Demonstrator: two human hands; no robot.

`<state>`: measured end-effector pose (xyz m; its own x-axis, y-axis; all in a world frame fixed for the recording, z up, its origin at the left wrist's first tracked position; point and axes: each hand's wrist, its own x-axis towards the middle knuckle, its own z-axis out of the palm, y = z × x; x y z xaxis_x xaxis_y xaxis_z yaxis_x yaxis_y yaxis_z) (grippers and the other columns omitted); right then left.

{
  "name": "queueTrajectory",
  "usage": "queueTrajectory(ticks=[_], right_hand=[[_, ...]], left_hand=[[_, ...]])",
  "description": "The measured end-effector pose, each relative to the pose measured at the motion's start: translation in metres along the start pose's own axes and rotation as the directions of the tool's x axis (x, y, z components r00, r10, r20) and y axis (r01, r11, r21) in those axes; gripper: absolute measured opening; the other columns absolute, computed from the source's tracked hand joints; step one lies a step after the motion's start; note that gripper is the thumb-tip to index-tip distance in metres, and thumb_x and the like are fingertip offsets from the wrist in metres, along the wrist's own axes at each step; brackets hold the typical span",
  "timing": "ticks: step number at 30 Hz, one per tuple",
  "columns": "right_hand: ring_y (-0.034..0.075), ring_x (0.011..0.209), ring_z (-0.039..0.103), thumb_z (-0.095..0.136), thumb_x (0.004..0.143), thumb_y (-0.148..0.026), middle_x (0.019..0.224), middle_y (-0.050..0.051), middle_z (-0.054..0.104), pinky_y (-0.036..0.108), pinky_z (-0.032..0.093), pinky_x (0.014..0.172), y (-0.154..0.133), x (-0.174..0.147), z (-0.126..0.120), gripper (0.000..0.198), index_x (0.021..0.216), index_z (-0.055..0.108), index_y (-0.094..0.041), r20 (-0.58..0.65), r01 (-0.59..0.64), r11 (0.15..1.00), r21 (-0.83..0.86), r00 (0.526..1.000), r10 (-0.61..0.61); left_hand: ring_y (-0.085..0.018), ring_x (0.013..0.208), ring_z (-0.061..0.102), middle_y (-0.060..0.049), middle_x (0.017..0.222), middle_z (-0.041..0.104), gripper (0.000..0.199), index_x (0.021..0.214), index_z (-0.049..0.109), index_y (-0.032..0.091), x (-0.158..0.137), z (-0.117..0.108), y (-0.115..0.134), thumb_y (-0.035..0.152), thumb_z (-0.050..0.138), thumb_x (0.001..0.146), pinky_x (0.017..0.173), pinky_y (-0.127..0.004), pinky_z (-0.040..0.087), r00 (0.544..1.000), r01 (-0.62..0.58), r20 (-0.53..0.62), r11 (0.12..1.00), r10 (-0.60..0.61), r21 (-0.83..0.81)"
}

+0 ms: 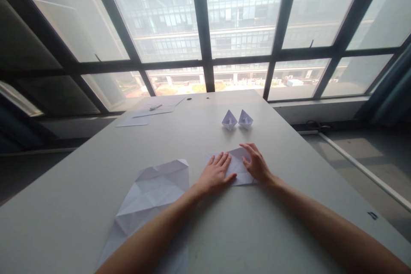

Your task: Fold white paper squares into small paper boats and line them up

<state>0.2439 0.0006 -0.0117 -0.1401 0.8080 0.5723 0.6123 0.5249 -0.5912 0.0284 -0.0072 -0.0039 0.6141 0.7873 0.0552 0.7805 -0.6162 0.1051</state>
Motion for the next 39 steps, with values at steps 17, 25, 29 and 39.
queueTrajectory(ticks=[17,25,29,39], right_hand=[[0.016,0.07,0.059,0.059,0.091,-0.023,0.077,0.002,0.067,0.029,0.047,0.072,-0.002,-0.003,0.003,0.013,0.081,0.067,-0.019,0.263,0.112,0.991,0.068,0.956,-0.126],[0.02,0.096,0.063,0.06,0.09,-0.017,0.099,0.005,0.072,0.034,0.047,0.091,-0.002,0.0,0.002,0.012,0.093,0.071,-0.023,0.328,0.253,0.967,-0.025,0.916,-0.231],[0.019,0.099,0.065,0.057,0.093,-0.017,0.103,0.005,0.073,0.036,0.045,0.096,-0.009,0.0,0.0,0.017,0.098,0.071,-0.023,0.365,0.315,0.947,-0.062,0.89,-0.272],[0.021,0.123,0.057,0.049,0.096,-0.019,0.133,0.008,0.063,0.039,0.039,0.109,-0.011,-0.001,0.002,0.033,0.127,0.062,-0.023,0.415,0.291,0.949,-0.12,0.883,-0.218]], left_hand=[[-0.027,0.15,0.014,-0.007,0.162,0.02,0.068,0.154,0.028,0.017,-0.001,-0.003,0.004,0.057,0.012,0.102,0.12,-0.047,0.014,0.999,0.04,0.005,0.999,-0.039,-0.031],[-0.026,0.144,0.031,-0.007,0.156,0.038,0.053,0.145,0.042,0.022,0.0,-0.012,0.004,0.05,0.028,0.102,0.117,-0.048,0.027,0.996,0.077,-0.039,0.997,-0.078,-0.013],[-0.029,0.144,0.031,-0.008,0.156,0.037,0.053,0.146,0.041,0.023,-0.003,-0.011,0.005,0.049,0.033,0.101,0.115,-0.058,0.024,0.994,0.092,-0.058,0.995,-0.09,0.036],[-0.025,0.15,0.016,-0.005,0.162,0.02,0.059,0.156,0.023,0.021,0.0,-0.003,-0.002,0.047,0.026,0.102,0.12,-0.052,0.015,0.999,0.036,0.017,0.999,-0.035,-0.012]])
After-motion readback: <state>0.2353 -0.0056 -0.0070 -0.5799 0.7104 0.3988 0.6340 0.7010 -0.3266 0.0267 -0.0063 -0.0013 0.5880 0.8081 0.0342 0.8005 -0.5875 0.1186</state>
